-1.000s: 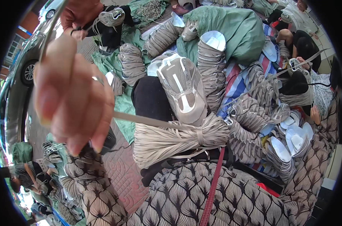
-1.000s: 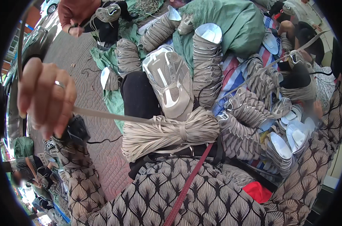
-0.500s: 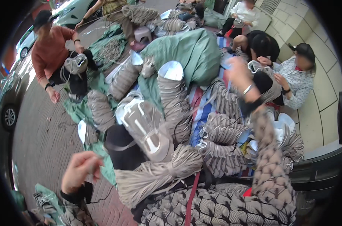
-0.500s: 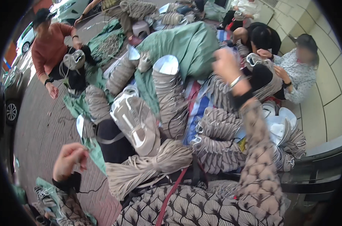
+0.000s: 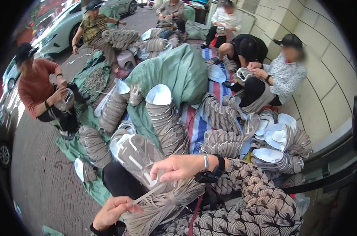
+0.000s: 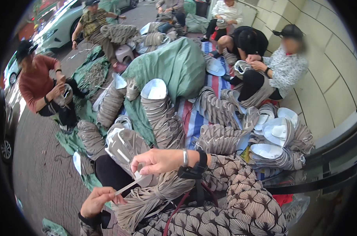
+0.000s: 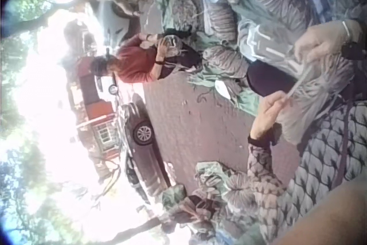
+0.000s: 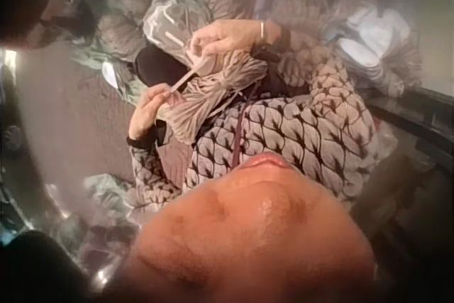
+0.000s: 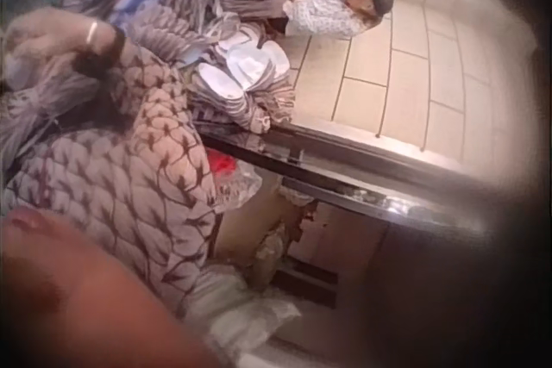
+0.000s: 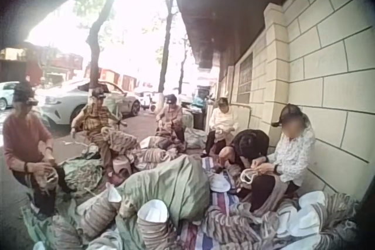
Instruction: The person sits on the ground and laces a grey Reebok sneaker using a long continuous shoelace. They thread the lace through the eyelets and pull it tight repeatedly, working on a single shoe while surrounded by stacks of similar footwear.
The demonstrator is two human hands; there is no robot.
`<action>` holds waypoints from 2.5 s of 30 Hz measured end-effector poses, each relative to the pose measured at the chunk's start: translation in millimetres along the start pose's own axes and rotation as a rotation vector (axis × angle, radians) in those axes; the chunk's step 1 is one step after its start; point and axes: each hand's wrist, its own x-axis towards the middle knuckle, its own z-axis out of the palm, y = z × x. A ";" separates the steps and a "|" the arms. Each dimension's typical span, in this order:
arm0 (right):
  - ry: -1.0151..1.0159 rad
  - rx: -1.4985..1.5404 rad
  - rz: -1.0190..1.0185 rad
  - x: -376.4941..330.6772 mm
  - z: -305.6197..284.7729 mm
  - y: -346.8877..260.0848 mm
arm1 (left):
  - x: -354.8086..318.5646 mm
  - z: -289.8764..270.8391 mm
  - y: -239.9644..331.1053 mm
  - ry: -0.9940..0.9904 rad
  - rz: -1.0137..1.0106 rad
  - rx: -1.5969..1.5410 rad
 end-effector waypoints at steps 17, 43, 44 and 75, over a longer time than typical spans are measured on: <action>-0.080 0.534 0.141 41.6 60.4 25.5 | 36.5 33.9 8.0 0.320 0.433 0.913; 0.470 -0.990 -0.087 67.2 39.1 67.0 | 113.2 -9.7 -70.1 0.751 0.426 0.669; 0.460 -1.000 -0.072 66.7 39.1 67.0 | 113.8 -8.9 -69.6 0.759 0.433 0.652; 0.274 -0.762 -0.087 74.2 19.7 79.9 | 124.0 -11.4 -73.3 0.747 0.415 0.672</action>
